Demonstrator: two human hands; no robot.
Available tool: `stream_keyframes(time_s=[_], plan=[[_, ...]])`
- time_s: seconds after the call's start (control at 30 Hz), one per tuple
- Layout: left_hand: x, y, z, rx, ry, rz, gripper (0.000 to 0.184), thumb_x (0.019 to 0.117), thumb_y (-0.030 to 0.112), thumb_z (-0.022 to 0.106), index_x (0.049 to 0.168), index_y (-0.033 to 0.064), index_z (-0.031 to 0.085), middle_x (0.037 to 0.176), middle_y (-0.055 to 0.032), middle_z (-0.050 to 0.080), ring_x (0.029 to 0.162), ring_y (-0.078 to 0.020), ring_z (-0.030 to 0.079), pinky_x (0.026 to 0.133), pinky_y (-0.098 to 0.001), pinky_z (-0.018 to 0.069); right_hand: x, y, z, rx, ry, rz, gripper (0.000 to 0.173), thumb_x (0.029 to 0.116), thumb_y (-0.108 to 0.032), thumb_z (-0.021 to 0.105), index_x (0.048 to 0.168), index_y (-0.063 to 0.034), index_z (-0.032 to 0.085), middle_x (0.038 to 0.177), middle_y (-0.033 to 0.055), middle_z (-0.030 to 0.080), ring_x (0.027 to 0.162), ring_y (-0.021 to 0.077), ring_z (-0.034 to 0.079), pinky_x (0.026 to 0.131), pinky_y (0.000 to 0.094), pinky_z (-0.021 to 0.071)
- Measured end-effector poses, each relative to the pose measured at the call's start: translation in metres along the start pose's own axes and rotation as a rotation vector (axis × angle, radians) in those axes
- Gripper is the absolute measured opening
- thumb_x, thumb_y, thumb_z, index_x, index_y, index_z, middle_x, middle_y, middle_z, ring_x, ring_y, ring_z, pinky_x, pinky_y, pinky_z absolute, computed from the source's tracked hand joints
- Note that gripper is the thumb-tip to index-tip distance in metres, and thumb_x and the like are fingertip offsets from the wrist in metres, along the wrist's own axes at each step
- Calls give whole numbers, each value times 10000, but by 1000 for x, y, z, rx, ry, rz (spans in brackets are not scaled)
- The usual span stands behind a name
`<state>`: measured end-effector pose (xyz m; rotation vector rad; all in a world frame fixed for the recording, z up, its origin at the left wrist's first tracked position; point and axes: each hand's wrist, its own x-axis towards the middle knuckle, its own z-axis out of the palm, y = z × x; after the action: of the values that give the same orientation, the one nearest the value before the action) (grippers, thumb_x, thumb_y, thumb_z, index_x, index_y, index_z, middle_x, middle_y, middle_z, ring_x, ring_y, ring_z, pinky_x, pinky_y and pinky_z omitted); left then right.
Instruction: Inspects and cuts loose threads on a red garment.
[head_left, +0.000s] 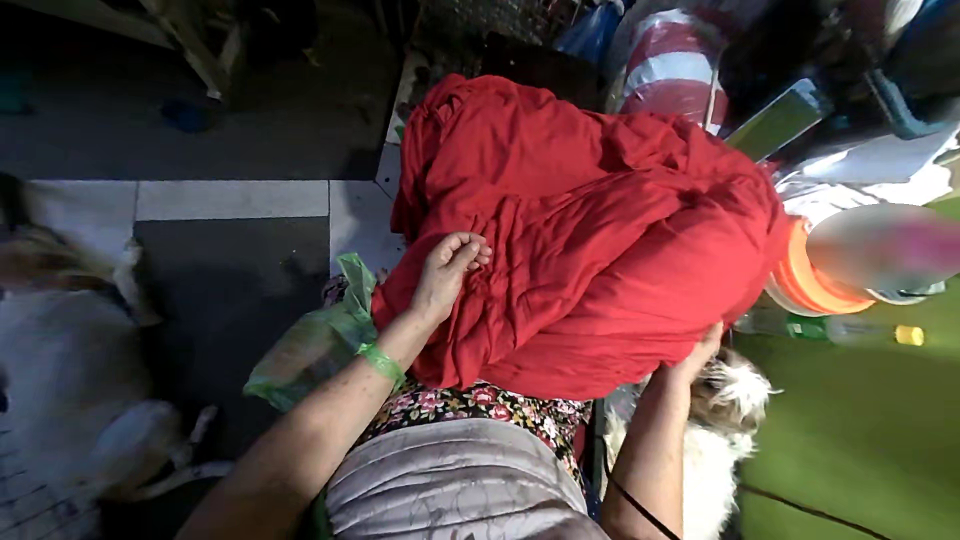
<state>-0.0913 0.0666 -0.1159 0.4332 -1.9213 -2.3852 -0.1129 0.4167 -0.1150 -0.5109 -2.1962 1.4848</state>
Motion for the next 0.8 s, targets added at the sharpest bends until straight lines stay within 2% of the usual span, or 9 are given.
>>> stream_keyframes(time_s=[0.2,0.27,0.33,0.43,0.53,0.6,0.67,0.73,0.8], plan=[[-10,15,-11,300,-136,113,319,1062,225,468,1135,10,693,1027,-40,684,921,-81,642,852,-275,534,10,-14,-32,-124,-1,-44,418,960,36,458,1353,177,433,1253,218,564,1116,98,573,966,225,482],[-19,28,-17,554,-275,180,308,964,240,673,1177,18,699,1096,-124,652,917,-170,627,787,-331,539,4,-30,-40,-132,83,-58,407,932,45,474,1318,169,449,1192,183,562,1003,79,578,846,219,505],[-23,29,-20,703,-348,277,289,858,198,816,1093,39,755,1055,-151,667,830,-197,640,702,-334,551,-2,-44,-45,-72,169,-149,375,932,46,495,1283,170,443,1122,133,558,936,49,582,797,201,516],[-20,28,-29,534,-241,189,101,934,95,716,964,2,743,931,-65,697,753,-87,655,705,-254,576,-8,-69,-44,17,251,-348,341,970,11,525,1239,197,432,1133,162,564,1020,93,582,895,224,503],[-11,34,-42,306,-1,47,132,1003,117,611,1021,3,674,847,14,683,728,-24,649,709,-212,568,-22,-98,-30,81,246,-487,278,969,-15,540,1189,132,453,1059,98,575,912,82,596,783,236,524],[-9,34,-48,195,112,43,97,1022,122,578,1024,34,619,880,28,673,779,-31,664,771,-227,581,-37,-112,-13,83,71,-575,227,979,-31,577,1147,104,509,1015,47,625,868,37,623,747,224,549],[-15,35,-49,167,166,45,57,1020,117,588,1031,61,596,949,25,673,823,-35,669,805,-236,579,-53,-127,14,-65,-295,-621,200,1014,-102,581,1107,74,571,967,34,654,824,-1,630,723,189,555],[-20,36,-45,200,143,52,46,1000,73,603,1037,47,598,1015,-8,684,809,-48,657,766,-241,569,-60,-144,59,-200,-662,-630,214,922,-20,612,1084,117,638,935,170,692,751,178,663,668,348,569],[-23,35,-32,227,87,45,88,973,67,640,1040,19,610,976,-41,696,742,-77,656,692,-266,576,-60,-148,103,-389,-861,-636,210,902,-12,668,1102,52,667,1016,200,689,786,300,689,682,483,585]])
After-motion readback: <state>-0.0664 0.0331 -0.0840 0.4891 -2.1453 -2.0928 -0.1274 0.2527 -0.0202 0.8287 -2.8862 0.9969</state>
